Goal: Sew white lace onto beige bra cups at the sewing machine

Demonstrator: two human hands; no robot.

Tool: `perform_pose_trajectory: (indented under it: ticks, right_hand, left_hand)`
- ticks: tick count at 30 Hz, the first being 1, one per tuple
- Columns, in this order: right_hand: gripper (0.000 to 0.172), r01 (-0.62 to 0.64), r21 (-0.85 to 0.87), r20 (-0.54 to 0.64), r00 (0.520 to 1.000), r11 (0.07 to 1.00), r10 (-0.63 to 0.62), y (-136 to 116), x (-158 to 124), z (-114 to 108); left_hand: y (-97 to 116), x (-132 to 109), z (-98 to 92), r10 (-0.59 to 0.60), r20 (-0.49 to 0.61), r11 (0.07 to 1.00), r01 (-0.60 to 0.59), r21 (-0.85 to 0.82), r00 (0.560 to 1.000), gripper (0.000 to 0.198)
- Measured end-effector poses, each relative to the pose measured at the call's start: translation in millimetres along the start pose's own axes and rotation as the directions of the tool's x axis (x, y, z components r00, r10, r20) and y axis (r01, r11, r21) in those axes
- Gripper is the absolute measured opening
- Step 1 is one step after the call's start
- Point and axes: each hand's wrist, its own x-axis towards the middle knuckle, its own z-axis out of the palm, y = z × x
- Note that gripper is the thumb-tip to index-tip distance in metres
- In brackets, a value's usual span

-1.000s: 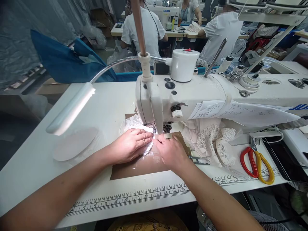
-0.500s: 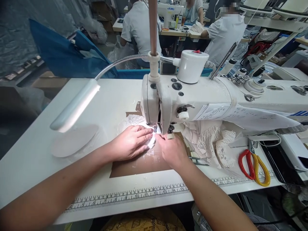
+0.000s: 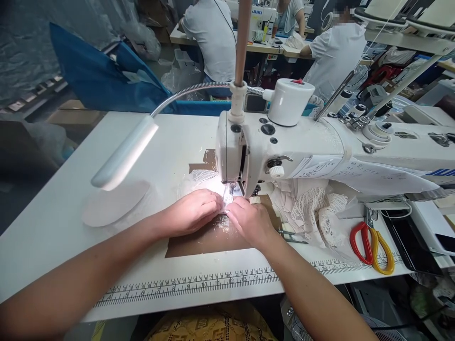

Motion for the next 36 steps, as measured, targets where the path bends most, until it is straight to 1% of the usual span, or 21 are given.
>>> perform_pose_trajectory:
  ticks: [3, 5, 8, 10, 12, 15, 17, 19, 22, 25, 30, 34, 36]
  right_hand:
    - [0.030, 0.023, 0.031, -0.037, 0.999, 0.999, -0.022, 1, -1, 2]
    - [0.028, 0.039, 0.057, -0.044, 0.998, 0.998, -0.036, 2, -4, 2]
    - [0.023, 0.096, 0.067, 0.004, 0.995, 0.993, -0.097, 4, -10, -2]
    - [0.022, 0.121, 0.074, 0.050, 0.991, 0.990, -0.125, 6, -14, -4]
    - [0.024, 0.101, 0.087, 0.071, 0.992, 0.991, -0.108, 7, -16, -6]
    - [0.029, 0.020, 0.084, 0.065, 0.998, 0.996, -0.025, 7, -15, -7]
    - [0.032, -0.017, 0.053, 0.075, 0.997, 0.998, 0.013, 6, -13, -6]
    - [0.034, -0.016, 0.019, 0.093, 0.996, 1.000, 0.014, 6, -11, -5]
    - [0.034, 0.004, 0.003, 0.105, 0.994, 1.000, -0.004, 4, -11, -4]
    - [0.034, -0.002, 0.005, 0.112, 0.994, 1.000, 0.001, 3, -11, -5]
    - [0.034, -0.005, -0.005, 0.124, 0.992, 1.000, 0.005, 2, -11, -4]
    - [0.034, -0.019, -0.055, 0.119, 0.993, 0.998, 0.025, 1, -6, -3]
    - [0.036, -0.042, -0.084, 0.129, 0.990, 0.996, 0.052, 0, -3, -3]
  left_hand:
    - [-2, -3, -5.5, 0.048, 0.063, 0.996, -0.052, 0.069, 0.997, 0.019]
    - [-5, -4, -6.9, 0.071, 0.043, 0.988, -0.077, 0.135, 0.997, 0.019]
    - [-7, -5, -4.7, 0.076, 0.000, 0.977, -0.074, 0.202, 0.997, 0.026]
    - [-7, -4, -2.9, 0.085, 0.014, 0.973, -0.087, 0.213, 0.996, 0.029]
    - [-6, -4, -2.7, 0.090, 0.033, 0.969, -0.095, 0.229, 0.995, 0.030]
    - [-4, -4, -6.1, 0.082, 0.053, 0.963, -0.093, 0.253, 0.995, 0.028]
    - [-3, -4, -9.4, 0.073, 0.078, 0.969, -0.089, 0.229, 0.994, 0.025]
    - [-1, -3, -11.8, 0.072, 0.102, 0.981, -0.089, 0.171, 0.992, 0.024]
    - [0, 1, -10.8, 0.042, 0.092, 0.991, -0.054, 0.125, 0.995, 0.031]
    - [0, 6, -5.6, -0.002, 0.065, 0.986, -0.009, 0.165, 0.998, 0.034]
    - [-3, 7, 0.0, 0.014, 0.059, 0.984, -0.025, 0.178, 0.998, 0.034]
    - [-7, 6, 1.3, -0.003, 0.045, 0.982, -0.006, 0.188, 0.999, 0.034]
    - [-9, 6, 2.1, -0.014, 0.037, 0.981, 0.006, 0.195, 0.999, 0.034]
